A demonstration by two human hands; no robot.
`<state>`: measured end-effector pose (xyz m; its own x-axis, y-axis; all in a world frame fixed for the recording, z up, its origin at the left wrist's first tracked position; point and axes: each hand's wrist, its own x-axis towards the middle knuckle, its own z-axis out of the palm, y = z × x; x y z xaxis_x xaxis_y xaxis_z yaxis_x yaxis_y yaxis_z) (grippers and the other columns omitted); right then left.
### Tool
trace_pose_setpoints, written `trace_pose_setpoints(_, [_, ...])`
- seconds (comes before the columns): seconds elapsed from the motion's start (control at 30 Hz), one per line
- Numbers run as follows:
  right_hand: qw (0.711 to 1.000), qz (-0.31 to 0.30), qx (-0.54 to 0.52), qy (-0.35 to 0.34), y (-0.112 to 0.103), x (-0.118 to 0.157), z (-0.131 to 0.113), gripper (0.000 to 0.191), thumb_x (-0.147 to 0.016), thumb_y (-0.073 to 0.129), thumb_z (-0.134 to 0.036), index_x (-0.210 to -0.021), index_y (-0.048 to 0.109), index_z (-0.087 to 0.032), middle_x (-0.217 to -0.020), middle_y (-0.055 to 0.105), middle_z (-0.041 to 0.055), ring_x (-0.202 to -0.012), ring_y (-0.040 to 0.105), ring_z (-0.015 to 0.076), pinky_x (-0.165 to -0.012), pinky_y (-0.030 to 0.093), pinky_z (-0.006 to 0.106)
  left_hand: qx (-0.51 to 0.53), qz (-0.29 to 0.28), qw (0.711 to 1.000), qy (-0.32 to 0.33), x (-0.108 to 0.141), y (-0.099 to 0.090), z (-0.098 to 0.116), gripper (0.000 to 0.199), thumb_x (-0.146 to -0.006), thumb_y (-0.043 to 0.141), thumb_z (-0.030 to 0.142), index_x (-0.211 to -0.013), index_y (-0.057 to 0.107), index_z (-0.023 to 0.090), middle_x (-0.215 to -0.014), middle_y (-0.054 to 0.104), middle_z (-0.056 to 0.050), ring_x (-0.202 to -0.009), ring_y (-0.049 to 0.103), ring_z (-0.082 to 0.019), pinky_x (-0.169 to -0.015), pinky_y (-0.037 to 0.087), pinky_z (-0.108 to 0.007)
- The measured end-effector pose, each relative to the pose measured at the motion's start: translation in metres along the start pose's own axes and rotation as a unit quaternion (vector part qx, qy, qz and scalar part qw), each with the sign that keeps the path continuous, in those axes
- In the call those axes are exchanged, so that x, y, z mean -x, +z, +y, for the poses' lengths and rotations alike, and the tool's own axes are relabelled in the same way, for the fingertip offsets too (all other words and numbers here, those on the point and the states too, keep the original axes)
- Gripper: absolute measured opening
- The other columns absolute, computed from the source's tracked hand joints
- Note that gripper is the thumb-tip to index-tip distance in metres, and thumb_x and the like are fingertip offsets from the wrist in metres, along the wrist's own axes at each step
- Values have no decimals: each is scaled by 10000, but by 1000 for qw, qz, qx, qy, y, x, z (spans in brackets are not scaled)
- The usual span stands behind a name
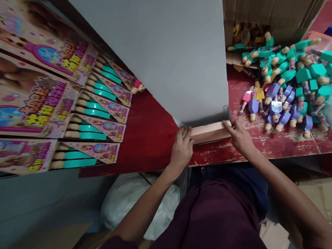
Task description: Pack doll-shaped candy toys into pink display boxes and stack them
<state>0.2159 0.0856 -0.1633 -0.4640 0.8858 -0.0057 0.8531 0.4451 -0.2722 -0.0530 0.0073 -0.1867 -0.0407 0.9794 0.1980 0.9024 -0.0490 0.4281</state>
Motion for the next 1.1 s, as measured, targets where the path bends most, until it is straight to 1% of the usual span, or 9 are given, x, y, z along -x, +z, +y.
trace_pose_setpoints(0.1, [997,-61,56,9,-10,-11,-8,587,-991,349,-101,-1537,511,-243,-1118,672,177,-956,674,276,-740,514,330,-61,-34,997,15,-12,-2,6,483,-1033,459,308,-1446,558,77,-1371,607,-224,-1366,507,-378,-1131,478,-528])
trace_pose_setpoints(0.2, [989,-119,81,38,-14,-20,-20,591,-971,357,-83,-1520,530,-211,-952,720,185,-854,712,306,-726,514,379,-123,-77,989,6,-27,-3,15,454,-1038,390,242,-1410,596,83,-1171,684,-213,-1205,588,-370,-959,553,-498])
trace_pose_setpoints(0.3, [985,-134,76,74,-11,-23,-29,551,-955,369,-80,-1446,602,-172,-807,727,183,-762,725,316,-696,515,401,-174,-109,979,1,-39,0,25,420,-984,361,107,-1217,710,89,-1022,700,-203,-1052,614,-358,-817,543,-462])
trace_pose_setpoints(0.4, [985,-136,58,91,-7,-22,-30,511,-969,359,-92,-1388,640,-176,-792,739,174,-767,736,315,-690,512,394,-190,-107,976,14,-44,7,33,392,-976,363,96,-1046,748,88,-999,698,-207,-1037,594,-364,-862,507,-488])
trace_pose_setpoints(0.67, [981,-136,61,123,-1,-9,-23,380,-1079,378,-310,-1330,634,-183,-870,748,152,-829,743,296,-729,498,353,-146,-105,983,46,-37,33,36,408,-1044,411,290,-1298,660,90,-1213,648,-207,-1145,558,-382,-1014,461,-553])
trace_pose_setpoints(0.8, [991,-32,67,114,2,22,-46,443,-1093,362,-346,-1452,551,-168,-942,733,155,-822,715,270,-730,508,339,-126,-106,986,1,-34,50,33,399,-1050,394,290,-1258,686,113,-1268,631,-201,-1207,553,-375,-1074,439,-561])
trace_pose_setpoints(0.9, [999,41,33,8,12,37,-60,444,-1079,358,-263,-1451,571,-151,-1139,705,190,-1027,666,287,-883,527,386,-98,-94,991,2,-19,62,29,457,-1056,381,294,-1401,599,89,-1387,600,-214,-1328,520,-366,-1177,371,-560])
trace_pose_setpoints(1.0, [999,16,25,-40,29,33,-67,464,-1022,408,-159,-1460,554,-116,-1383,602,220,-1266,545,325,-1030,488,434,-81,-103,990,56,2,68,24,546,-1043,426,328,-1551,447,127,-1595,440,-206,-1526,330,-388,-1250,248,-621])
trace_pose_setpoints(1.1, [997,-59,40,-15,42,17,-70,477,-988,445,-135,-1453,538,-87,-1360,599,245,-1296,513,340,-1046,479,456,-82,-141,982,93,14,68,20,619,-1031,446,363,-1613,346,177,-1686,305,-187,-1595,177,-392,-1259,165,-675])
